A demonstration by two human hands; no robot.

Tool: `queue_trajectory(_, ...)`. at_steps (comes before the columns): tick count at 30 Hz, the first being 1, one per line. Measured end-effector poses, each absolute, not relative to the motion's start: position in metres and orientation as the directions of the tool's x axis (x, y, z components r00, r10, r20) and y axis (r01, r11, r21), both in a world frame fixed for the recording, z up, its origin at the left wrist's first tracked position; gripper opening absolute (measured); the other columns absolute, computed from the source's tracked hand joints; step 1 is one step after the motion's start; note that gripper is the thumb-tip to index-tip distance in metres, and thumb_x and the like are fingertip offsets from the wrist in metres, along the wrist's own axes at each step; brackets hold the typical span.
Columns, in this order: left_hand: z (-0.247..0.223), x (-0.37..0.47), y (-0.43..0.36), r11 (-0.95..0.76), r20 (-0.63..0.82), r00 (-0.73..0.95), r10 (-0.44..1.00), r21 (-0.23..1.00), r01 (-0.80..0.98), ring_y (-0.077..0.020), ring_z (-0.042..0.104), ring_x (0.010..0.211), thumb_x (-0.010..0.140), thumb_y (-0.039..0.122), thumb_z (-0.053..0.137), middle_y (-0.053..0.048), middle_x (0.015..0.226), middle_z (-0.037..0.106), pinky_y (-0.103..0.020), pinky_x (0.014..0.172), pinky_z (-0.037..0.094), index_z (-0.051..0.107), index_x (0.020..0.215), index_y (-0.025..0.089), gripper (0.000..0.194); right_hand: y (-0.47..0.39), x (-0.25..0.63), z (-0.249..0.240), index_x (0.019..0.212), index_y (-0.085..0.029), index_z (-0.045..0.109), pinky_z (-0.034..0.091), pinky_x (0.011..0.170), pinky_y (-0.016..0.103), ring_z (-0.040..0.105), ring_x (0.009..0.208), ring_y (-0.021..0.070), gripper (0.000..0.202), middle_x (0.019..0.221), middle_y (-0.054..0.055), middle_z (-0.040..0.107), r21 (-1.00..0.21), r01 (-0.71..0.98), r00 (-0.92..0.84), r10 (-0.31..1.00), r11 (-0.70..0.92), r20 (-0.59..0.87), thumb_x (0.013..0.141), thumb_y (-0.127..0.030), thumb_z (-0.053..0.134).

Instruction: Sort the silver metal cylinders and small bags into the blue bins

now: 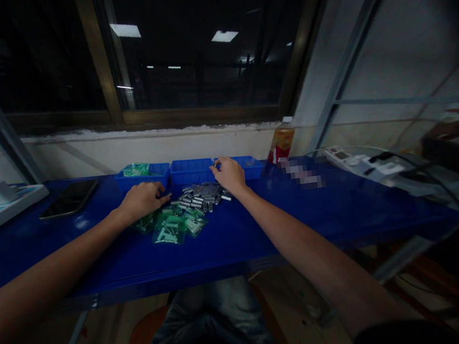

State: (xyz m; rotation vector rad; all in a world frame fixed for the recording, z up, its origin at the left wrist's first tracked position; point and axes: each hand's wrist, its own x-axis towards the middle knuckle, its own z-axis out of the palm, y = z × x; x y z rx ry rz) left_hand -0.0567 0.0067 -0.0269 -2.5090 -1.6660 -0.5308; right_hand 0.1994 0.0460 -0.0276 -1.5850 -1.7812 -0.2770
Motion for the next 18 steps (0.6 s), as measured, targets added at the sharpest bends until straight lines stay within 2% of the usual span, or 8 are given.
queue_trajectory(4,-0.031,-0.060,0.009,-0.423,0.335,0.368,0.868,0.107,0.900,-0.0197,0.062,0.063,0.073,0.040,0.053,-0.005,0.076,0.069,-0.026,0.055,0.041,0.067,0.080,0.022,0.023,0.046,0.199,-0.028,0.091,-0.020,0.061,0.038,0.064,0.028,0.056,0.077,0.0180,0.023,0.087,0.005,0.062,-0.318,0.926,0.045,0.776,0.204,0.629,0.080,-0.037,0.050)
queue_trajectory(7,-0.032,-0.058,0.008,-0.430,0.355,0.369,0.859,0.110,0.896,-0.0190,0.062,0.064,0.074,0.036,0.051,-0.003,0.075,0.069,-0.025,0.055,0.041,0.067,0.080,0.023,0.021,0.041,0.193,-0.025,0.092,-0.019,0.061,0.037,0.063,0.026,0.055,0.074,0.0165,0.026,0.080,0.004,0.061,-0.323,0.908,0.001,0.767,0.269,0.642,0.081,-0.038,0.049)
queue_trajectory(11,-0.024,-0.051,0.002,-0.462,0.381,0.383,0.841,0.139,0.876,-0.0189,0.062,0.070,0.079,0.035,0.043,-0.005,0.079,0.069,-0.025,0.060,0.043,0.066,0.085,0.019,0.029,0.024,0.171,-0.020,0.094,-0.018,0.061,0.035,0.061,0.024,0.052,0.066,0.0130,0.024,0.071,0.001,0.057,-0.269,0.814,-0.260,0.737,0.515,0.623,0.081,-0.035,0.050)
queue_trajectory(14,-0.017,-0.045,-0.003,-0.503,0.430,0.402,0.809,0.151,0.851,-0.0197,0.061,0.079,0.084,0.033,0.036,-0.009,0.087,0.067,-0.027,0.067,0.042,0.064,0.087,0.015,0.033,0.011,0.155,-0.020,0.102,-0.019,0.058,0.034,0.061,0.023,0.049,0.065,0.0116,0.026,0.074,-0.001,0.056,-0.214,0.712,-0.453,0.670,0.669,0.588,0.078,-0.030,0.055)
queue_trajectory(18,-0.013,-0.039,-0.010,-0.557,0.475,0.440,0.762,0.134,0.820,-0.0170,0.056,0.066,0.087,0.031,0.033,-0.008,0.073,0.063,-0.028,0.061,0.038,0.061,0.076,0.014,0.034,0.003,0.147,-0.022,0.103,-0.019,0.056,0.034,0.062,0.023,0.048,0.067,0.0111,0.026,0.079,0.000,0.054,-0.162,0.649,-0.567,0.614,0.744,0.550,0.078,-0.025,0.056)
